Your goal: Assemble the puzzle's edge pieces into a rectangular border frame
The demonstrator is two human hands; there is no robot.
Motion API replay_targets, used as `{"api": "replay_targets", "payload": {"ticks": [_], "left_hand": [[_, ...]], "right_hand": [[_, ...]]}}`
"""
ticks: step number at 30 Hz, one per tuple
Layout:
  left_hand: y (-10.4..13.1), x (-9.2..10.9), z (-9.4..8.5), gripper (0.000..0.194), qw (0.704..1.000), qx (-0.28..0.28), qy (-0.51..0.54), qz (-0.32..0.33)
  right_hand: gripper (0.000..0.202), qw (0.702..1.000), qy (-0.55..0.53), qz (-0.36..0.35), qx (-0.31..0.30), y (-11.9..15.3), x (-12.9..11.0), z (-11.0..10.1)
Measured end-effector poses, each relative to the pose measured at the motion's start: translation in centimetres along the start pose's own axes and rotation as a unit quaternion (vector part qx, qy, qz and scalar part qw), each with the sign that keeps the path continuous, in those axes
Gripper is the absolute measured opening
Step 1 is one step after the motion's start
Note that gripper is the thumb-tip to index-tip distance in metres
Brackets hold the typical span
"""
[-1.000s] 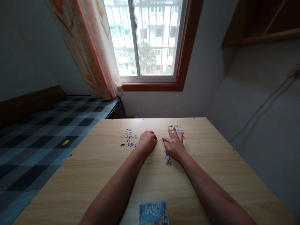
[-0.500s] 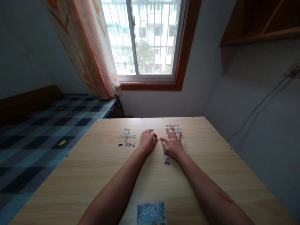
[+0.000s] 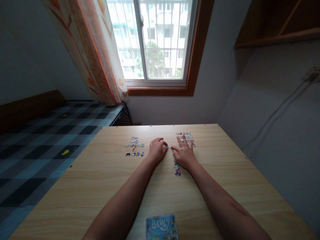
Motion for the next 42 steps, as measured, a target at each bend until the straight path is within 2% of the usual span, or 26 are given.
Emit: {"api": "replay_targets", "payload": {"ticks": [19,21,26,29,32,38,42], "left_hand": [[0.1,0.3,-0.1,0.017,1.000,0.014,-0.002,-0.003],[0.1,0.2,-0.1,0.017,1.000,0.018,0.000,-0.003],[0.1,0.1,-0.3,0.019,1.000,0.017,0.017,-0.009],[0.0,-0.2,-0.3,0.020,0.998,0.022,0.043,-0.027],[-0.2,-0.5,-0.1,0.020,0.997,0.030,0.060,-0.040],[-0.5,-0.8,0.4,0.021,0.997,0.041,0.072,-0.010],[-0.6,-0.9,0.5,0.019,0.995,0.052,0.086,-0.019]], "right_hand": [[0.032,1.000,-0.009,-0.006,0.004,0.0,-0.1,0.1],[0.032,1.000,-0.017,-0.004,0.018,0.0,-0.2,-0.1],[0.032,0.993,-0.031,0.037,0.108,-0.2,0.4,-0.8],[0.031,0.990,-0.036,0.051,0.126,-0.3,1.0,-0.8],[0.030,0.990,-0.041,0.048,0.127,-0.3,1.2,-0.6],[0.028,0.992,-0.040,0.044,0.109,-0.3,1.3,-0.1],[0.027,0.992,-0.039,0.044,0.110,-0.4,1.4,0.0]]}}
Point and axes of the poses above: each hand's wrist, its own y-axis away from the middle knuckle, its own z-axis out of the palm, x = y × z, the point moved 2 cm from there along -y, towards the middle knuckle, and after that the axes turned 14 degrees about -y, right-handed, at the moved point
